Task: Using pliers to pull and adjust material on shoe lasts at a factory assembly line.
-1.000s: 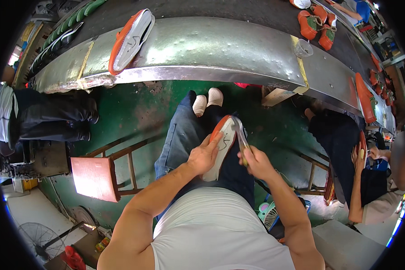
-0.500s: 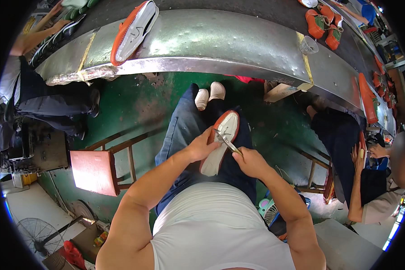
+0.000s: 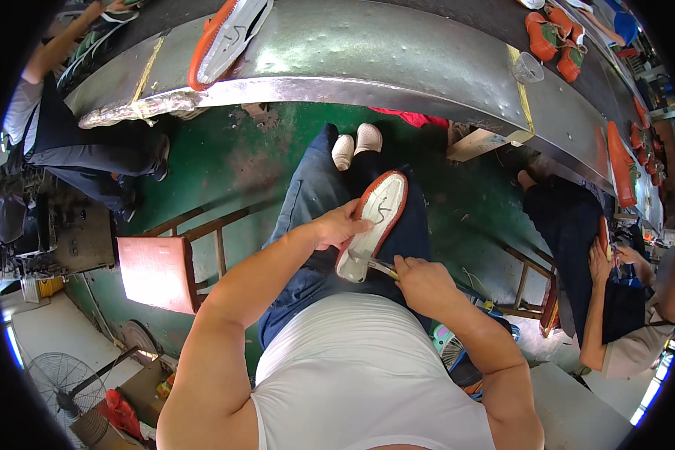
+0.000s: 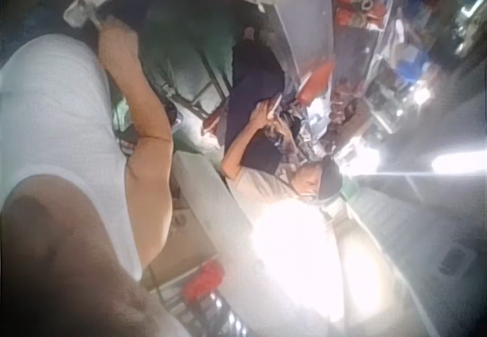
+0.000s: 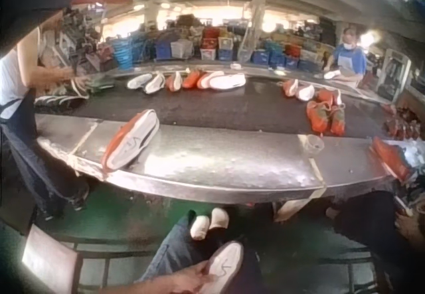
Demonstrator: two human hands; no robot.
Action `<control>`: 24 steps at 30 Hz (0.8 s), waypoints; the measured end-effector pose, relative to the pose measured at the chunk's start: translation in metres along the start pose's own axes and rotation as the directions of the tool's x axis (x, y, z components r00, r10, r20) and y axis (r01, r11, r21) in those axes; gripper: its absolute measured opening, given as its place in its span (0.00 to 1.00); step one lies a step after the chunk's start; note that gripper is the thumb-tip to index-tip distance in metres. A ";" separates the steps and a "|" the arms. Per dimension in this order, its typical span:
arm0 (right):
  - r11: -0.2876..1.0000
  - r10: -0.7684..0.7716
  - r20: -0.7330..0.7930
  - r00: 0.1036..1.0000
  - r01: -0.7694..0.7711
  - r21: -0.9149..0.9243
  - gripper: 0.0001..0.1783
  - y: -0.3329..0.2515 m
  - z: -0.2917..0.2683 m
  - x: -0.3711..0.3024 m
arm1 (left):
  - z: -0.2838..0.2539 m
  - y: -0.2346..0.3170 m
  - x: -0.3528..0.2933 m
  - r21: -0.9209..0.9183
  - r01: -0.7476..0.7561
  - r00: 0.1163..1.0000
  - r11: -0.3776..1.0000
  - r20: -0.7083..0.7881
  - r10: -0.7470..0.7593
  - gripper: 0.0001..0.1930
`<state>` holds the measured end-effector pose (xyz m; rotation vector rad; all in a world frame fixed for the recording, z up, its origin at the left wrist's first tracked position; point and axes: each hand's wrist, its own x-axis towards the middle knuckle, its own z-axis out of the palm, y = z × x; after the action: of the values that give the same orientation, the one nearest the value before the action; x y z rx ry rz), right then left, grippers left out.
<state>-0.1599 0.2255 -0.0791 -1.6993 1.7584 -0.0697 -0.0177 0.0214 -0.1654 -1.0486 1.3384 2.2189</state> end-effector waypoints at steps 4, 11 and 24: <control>0.981 0.015 -0.074 0.997 0.000 0.193 0.21 0.024 0.025 -0.009 | 0.003 -0.009 -0.001 0.009 -0.140 0.990 0.990 -0.012 0.140 0.32; 0.778 -0.025 0.432 0.902 -0.254 0.575 0.17 0.067 0.016 -0.017 | 0.032 -0.038 -0.030 0.116 -0.184 0.982 0.976 -0.020 0.188 0.44; 0.808 0.200 -0.087 0.976 -0.114 0.579 0.18 0.037 0.041 -0.005 | 0.022 -0.068 -0.023 0.160 -0.435 0.891 0.886 -0.062 0.449 0.49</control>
<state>-0.1719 0.2523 -0.1255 -1.1245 1.7418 -0.6024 0.0302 0.0759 -0.1839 -0.8730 1.9119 2.3560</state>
